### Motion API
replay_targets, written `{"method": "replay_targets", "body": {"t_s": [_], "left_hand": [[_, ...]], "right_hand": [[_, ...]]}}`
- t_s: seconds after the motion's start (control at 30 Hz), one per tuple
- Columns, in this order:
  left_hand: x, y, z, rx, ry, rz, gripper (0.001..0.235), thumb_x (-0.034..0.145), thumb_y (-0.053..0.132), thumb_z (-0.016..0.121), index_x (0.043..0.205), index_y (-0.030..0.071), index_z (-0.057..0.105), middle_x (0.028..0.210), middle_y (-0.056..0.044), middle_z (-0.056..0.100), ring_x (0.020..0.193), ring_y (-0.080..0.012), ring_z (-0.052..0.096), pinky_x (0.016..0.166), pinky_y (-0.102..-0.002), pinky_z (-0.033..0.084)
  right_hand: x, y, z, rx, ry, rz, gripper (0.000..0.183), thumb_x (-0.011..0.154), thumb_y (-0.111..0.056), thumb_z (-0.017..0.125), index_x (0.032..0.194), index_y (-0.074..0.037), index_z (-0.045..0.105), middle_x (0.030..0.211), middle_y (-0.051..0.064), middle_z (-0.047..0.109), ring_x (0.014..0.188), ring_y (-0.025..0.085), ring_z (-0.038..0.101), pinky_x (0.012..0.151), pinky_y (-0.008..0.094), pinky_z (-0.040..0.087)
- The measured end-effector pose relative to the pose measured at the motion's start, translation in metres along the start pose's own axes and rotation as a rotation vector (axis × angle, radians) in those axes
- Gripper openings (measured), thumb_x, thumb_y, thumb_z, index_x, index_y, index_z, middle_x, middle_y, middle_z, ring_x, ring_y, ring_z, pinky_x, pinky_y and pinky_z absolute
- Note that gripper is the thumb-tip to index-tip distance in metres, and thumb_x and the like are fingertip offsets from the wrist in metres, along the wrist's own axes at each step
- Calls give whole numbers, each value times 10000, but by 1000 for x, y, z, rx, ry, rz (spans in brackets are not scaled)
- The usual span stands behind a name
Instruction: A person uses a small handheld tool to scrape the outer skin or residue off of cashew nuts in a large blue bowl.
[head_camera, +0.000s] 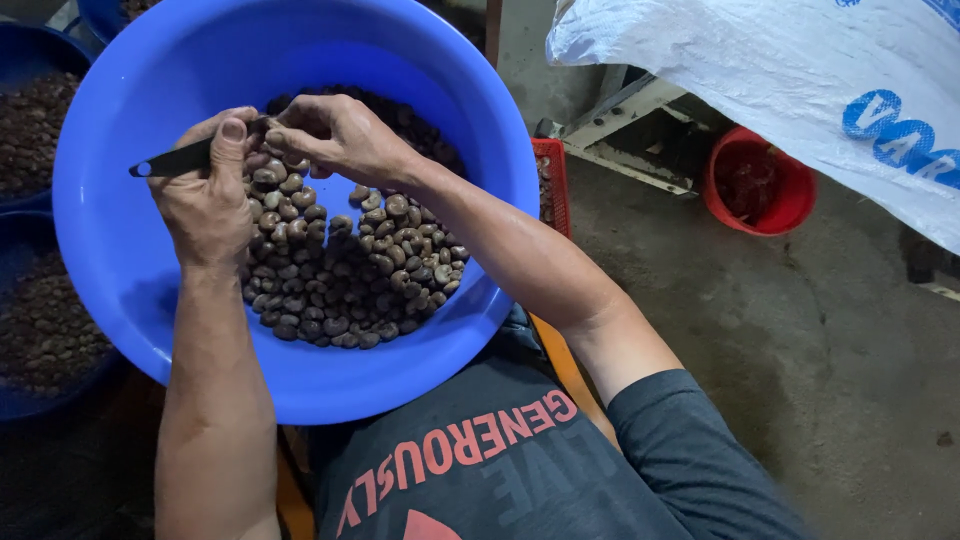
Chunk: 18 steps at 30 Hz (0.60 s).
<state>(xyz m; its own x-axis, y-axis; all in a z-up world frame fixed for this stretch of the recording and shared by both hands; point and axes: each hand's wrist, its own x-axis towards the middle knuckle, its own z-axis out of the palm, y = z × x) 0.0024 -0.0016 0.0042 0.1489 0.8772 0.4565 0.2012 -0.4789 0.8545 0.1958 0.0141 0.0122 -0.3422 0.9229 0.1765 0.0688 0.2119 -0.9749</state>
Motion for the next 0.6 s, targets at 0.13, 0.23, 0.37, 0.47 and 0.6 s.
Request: {"method": "replay_targets", "body": {"t_s": [0.13,0.23,0.37,0.47,0.6], "left_hand": [[0,-2,0,58,2,5,300,1203,237,614,1249,-38,727,1108,-149,743,915,-218,716,827,-311,630],[0,-6,1,81,-2,44,294,1209,192,611,1251,-71,734,1089,-168,743,887,-234,717,816,-322,633],[0,0,1,19,20,-22,300,1192,226,624,1243,-52,723,1102,-161,743,874,-227,736,815,-301,657],[1,-3,-1,52,-6,66,308,1204,188,610,1275,-93,715,1166,-214,746,952,-280,744,847,-345,665],[0,-6,0,59,11,56,294,1199,216,623,1250,-55,726,1147,-180,749,991,-263,738,883,-355,636]], "right_hand": [[-1,-6,0,48,-27,61,330,980,-349,570,978,-44,698,712,8,659,577,97,628,541,221,550],[1,8,1,96,-17,4,340,1007,-289,584,1165,-4,680,751,31,675,633,117,622,575,242,550],[2,11,1,268,-38,2,319,1022,-236,609,1235,2,616,840,64,686,696,139,638,625,272,579],[3,18,-1,345,-40,7,349,1010,-288,617,1211,-3,638,899,91,725,729,157,694,643,288,620],[0,13,1,446,-64,66,441,997,-326,637,1321,-36,561,993,139,732,737,198,713,676,320,638]]}}
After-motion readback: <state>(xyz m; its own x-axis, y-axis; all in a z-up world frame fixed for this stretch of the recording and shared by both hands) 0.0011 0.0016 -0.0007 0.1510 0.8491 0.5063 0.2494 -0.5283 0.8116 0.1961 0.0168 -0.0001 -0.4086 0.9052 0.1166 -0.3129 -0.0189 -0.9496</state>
